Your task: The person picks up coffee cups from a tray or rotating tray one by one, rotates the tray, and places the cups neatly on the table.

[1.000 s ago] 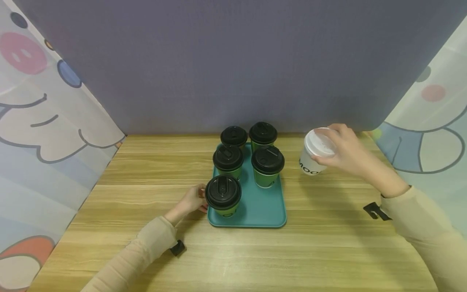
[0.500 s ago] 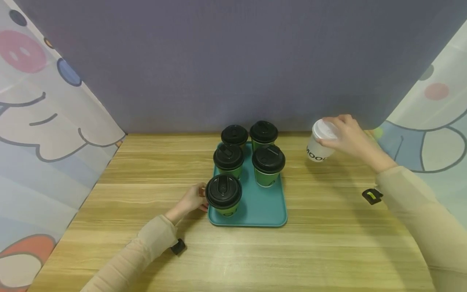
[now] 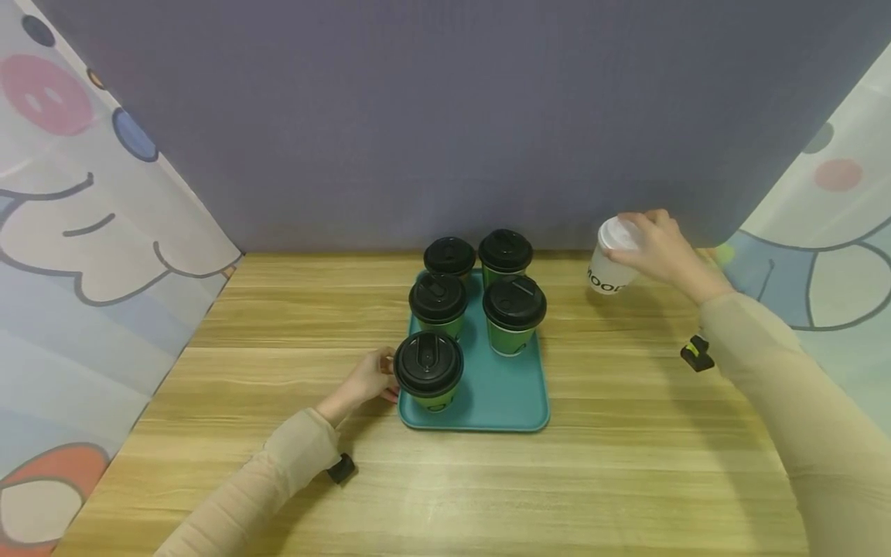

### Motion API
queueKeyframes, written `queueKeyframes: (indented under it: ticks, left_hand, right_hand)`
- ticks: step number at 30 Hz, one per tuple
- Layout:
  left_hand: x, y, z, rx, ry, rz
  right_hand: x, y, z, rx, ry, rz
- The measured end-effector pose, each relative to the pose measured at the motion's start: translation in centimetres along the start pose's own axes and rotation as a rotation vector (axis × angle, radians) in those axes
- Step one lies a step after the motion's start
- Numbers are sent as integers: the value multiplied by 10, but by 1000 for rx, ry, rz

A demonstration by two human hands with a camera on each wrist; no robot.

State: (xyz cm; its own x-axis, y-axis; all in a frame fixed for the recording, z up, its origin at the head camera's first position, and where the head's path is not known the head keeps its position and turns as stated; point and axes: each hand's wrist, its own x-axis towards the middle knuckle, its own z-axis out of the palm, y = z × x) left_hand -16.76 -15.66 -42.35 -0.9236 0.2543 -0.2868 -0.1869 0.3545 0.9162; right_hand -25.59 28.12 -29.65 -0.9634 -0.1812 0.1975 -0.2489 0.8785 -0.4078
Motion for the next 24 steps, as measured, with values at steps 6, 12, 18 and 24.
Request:
queueKeyframes:
  ticks: [6,12,18,24]
  left_hand:
    - [0,0,1,-9,1,-3]
    - [0,-1,1,-21,-6,-7]
    - [0,-1,0,-15,-6,-10]
    - [-1,1,0,-17,-9,-9]
  right_hand:
    - [8,10,4,-9,-13,36]
    - [12,19,7,-23,-15,65]
    - [13,26,9,-40,-15,85]
    - [12,33,13,-43,-15,94]
